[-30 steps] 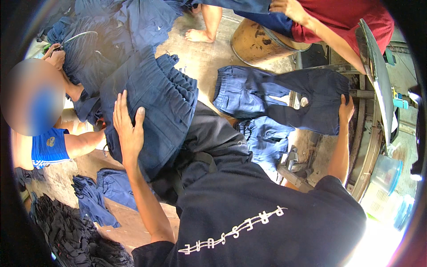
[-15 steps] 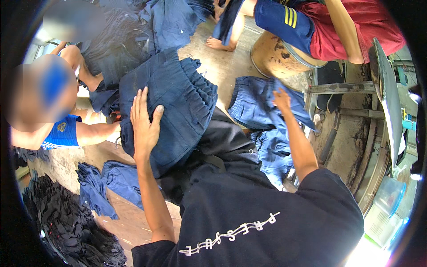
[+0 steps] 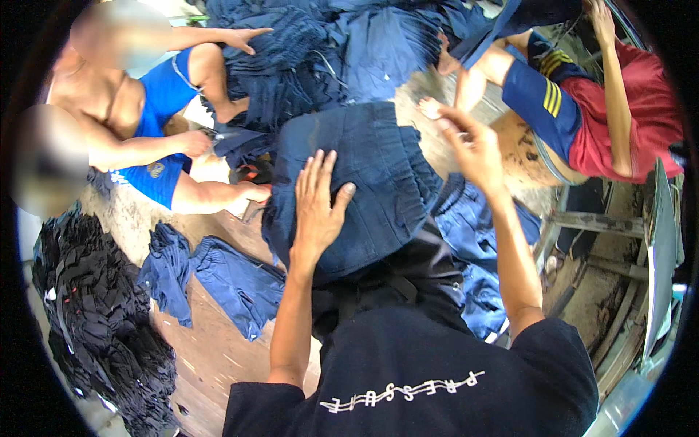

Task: The person repeatedly picks up dark blue pants from a large pile, turns them inside out to check the interior, and places them back down. The person also uses shears to cut a white binding string from a bundle of pants.

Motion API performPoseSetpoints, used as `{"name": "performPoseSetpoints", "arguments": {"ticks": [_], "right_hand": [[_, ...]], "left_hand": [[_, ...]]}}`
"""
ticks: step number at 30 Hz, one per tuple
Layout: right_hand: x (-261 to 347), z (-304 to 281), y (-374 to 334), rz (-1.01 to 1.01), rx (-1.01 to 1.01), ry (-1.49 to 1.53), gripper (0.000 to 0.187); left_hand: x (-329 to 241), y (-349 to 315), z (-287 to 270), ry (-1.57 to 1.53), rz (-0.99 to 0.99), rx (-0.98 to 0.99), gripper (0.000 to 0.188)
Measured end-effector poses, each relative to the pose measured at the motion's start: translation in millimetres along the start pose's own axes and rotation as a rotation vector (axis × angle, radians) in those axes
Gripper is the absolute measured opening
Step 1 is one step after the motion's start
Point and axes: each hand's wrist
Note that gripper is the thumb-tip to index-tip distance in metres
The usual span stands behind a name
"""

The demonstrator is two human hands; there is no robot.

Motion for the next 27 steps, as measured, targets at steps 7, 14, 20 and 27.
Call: {"name": "performPoseSetpoints", "arguments": {"ticks": [7,14,20,27], "right_hand": [[78.0,73.1,-6.3,-0.412,-0.150,-0.636,0.040],[133.0,102.1,-28.1,-0.373,0.485,0.184,0.038],[161.7,105.7,-37.5,-0.275,0.382,0.386,0.024],[136.5,93.6,-18.7,-0.130,0.229,0.402,0.042]], "left_hand": [[-5.8,11.0,-33.1,-0.308,-0.120,-0.106,0.059],[-30.7,47.6,-65.6,-0.756,-0.338,-0.107,0.078],[-15.8,37.7,-113.4,-1.035,-0.487,-0.147,0.033],[-70.4,47.4,-141.0,-0.913,-0.309,-0.264,0.034]]}}
Point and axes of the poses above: each hand's wrist, its own y-axis towards the middle knuckle, its own z-axis out of the palm, x = y × z
